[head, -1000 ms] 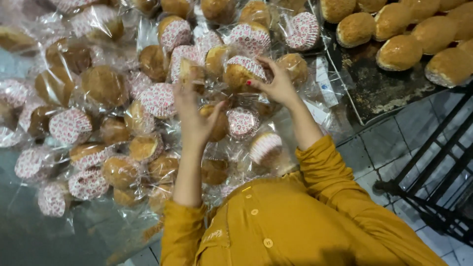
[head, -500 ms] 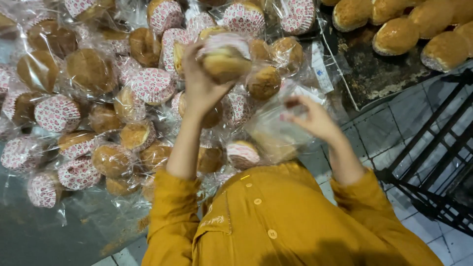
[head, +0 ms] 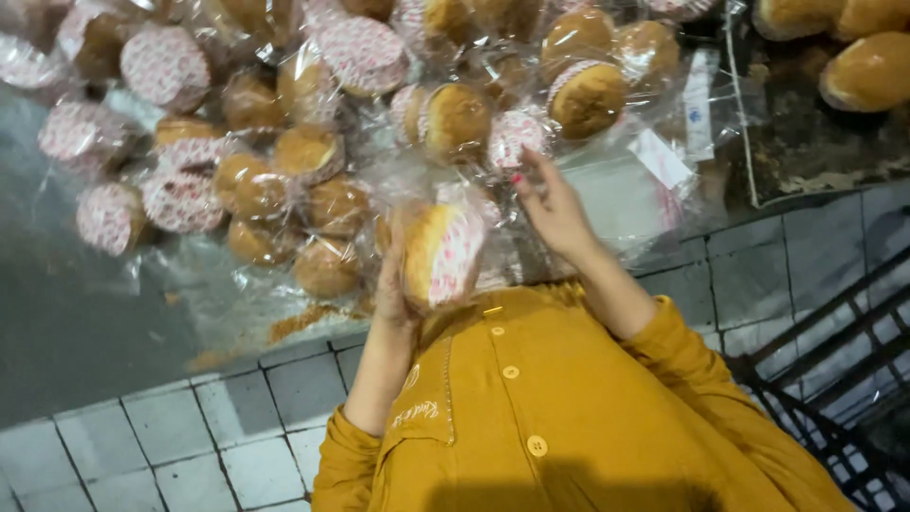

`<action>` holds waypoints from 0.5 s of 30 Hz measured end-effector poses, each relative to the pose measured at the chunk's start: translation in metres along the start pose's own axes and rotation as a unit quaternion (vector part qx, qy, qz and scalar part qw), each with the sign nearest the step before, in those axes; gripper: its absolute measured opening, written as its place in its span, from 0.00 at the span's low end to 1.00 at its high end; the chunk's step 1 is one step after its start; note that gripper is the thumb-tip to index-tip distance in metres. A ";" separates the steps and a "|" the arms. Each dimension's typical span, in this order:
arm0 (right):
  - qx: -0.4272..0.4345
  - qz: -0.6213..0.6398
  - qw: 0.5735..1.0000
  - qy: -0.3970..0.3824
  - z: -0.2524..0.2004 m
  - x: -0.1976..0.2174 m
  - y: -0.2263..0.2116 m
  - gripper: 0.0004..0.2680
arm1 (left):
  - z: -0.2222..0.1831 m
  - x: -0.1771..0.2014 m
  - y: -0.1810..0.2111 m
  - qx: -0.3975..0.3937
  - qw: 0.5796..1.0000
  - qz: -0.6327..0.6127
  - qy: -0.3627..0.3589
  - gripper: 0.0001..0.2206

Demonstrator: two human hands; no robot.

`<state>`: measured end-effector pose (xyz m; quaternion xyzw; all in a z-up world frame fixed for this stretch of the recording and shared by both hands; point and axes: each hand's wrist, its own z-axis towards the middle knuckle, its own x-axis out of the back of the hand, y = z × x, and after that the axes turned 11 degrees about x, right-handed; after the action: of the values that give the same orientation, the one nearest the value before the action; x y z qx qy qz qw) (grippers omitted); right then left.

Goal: Wrapping individual bread rolls in plastic bags at a bakery production area

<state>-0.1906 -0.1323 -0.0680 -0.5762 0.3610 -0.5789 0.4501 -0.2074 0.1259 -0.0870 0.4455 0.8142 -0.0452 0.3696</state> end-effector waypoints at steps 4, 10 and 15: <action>0.080 0.258 0.949 -0.161 0.003 0.012 -0.092 0.46 | -0.044 -0.052 0.012 0.054 0.998 0.013 -0.030 0.37; 0.073 0.322 0.936 -0.123 -0.021 0.000 -0.085 0.49 | -0.114 -0.103 0.022 -0.224 0.896 0.377 0.073 0.33; 0.104 0.299 0.939 -0.136 -0.044 0.009 -0.097 0.53 | -0.100 -0.094 0.051 -0.571 0.628 0.529 0.024 0.12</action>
<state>-0.2442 -0.1129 0.0225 -0.4649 0.3900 -0.3680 0.7045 -0.1944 0.1318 0.0586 0.5003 0.3102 0.6424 0.4907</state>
